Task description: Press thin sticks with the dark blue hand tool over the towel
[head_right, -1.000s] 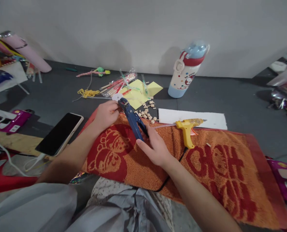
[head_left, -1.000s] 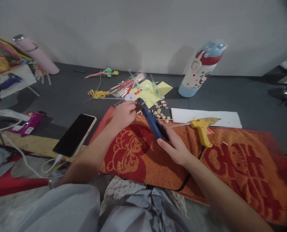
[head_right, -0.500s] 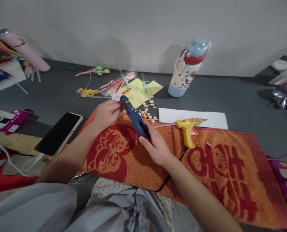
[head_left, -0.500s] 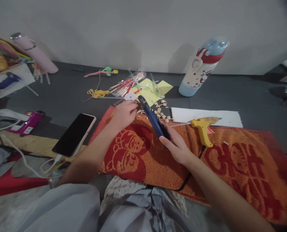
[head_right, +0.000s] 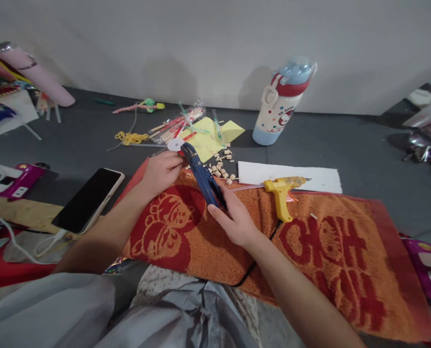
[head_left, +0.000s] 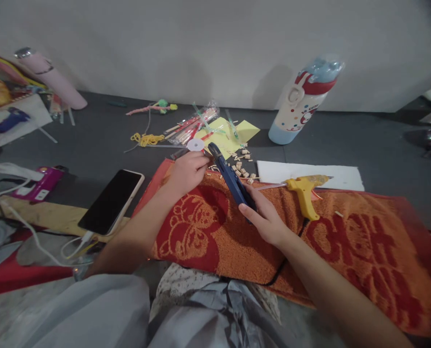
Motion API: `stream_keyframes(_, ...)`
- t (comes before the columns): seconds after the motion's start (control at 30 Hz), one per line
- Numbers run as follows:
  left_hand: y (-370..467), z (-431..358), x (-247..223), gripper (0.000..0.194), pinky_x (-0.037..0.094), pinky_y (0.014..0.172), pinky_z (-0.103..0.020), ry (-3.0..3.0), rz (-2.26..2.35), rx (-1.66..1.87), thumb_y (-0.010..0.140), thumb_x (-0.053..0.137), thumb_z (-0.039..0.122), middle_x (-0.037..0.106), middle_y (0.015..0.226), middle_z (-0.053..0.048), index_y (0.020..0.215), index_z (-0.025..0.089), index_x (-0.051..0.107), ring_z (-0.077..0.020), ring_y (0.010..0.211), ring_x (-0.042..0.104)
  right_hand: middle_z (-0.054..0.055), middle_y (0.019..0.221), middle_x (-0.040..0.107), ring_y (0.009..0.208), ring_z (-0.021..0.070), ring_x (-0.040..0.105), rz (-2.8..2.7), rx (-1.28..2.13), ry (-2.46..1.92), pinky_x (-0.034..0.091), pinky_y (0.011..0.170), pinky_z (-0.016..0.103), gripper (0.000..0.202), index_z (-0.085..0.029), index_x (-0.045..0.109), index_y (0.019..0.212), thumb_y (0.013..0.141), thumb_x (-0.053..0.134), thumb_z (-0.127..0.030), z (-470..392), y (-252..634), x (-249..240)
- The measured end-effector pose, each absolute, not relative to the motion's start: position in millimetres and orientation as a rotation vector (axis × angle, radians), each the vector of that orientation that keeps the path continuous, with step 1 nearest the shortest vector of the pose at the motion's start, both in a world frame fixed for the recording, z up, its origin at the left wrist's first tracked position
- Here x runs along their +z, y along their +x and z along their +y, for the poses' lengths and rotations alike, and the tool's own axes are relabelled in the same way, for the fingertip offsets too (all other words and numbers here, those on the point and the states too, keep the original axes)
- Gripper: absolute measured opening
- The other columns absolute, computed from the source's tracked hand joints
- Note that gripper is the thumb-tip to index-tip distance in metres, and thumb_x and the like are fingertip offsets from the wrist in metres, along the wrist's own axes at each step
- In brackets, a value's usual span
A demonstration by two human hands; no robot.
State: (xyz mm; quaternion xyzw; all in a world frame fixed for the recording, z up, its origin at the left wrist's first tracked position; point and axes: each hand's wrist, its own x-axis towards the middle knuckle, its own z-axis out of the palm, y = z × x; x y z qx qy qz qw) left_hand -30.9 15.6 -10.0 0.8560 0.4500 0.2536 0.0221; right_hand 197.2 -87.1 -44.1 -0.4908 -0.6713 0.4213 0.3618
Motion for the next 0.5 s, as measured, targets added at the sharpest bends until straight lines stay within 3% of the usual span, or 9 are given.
stream_keyframes(0.27,-30.8,15.6,-10.2,0.028,0.043,0.063,-0.026,2.657,1.386,0.759,0.083,0.043,0.01,0.063,0.07,-0.005,0.067,0.018,0.065,-0.0163,0.072,0.06,0.014,0.138,0.057,0.129,0.0319,0.052,-1.75,1.05,-1.264,0.037,0.11,0.051,0.06,-0.02,0.046,0.14,0.091,0.05,-0.055,-88.1,196.9,-45.4)
stream_keyframes(0.5,-30.5,16.4,-13.5,0.027,0.044,0.066,-0.028,2.676,1.393,0.805,0.083,0.043,0.01,0.062,0.071,-0.006,0.069,0.019,0.064,-0.0178,0.075,0.06,0.012,0.131,0.063,0.124,0.0311,0.056,-1.75,1.018,-1.276,0.04,0.108,0.05,0.056,-0.022,0.05,0.137,0.091,0.049,-0.055,-88.7,196.2,-44.7)
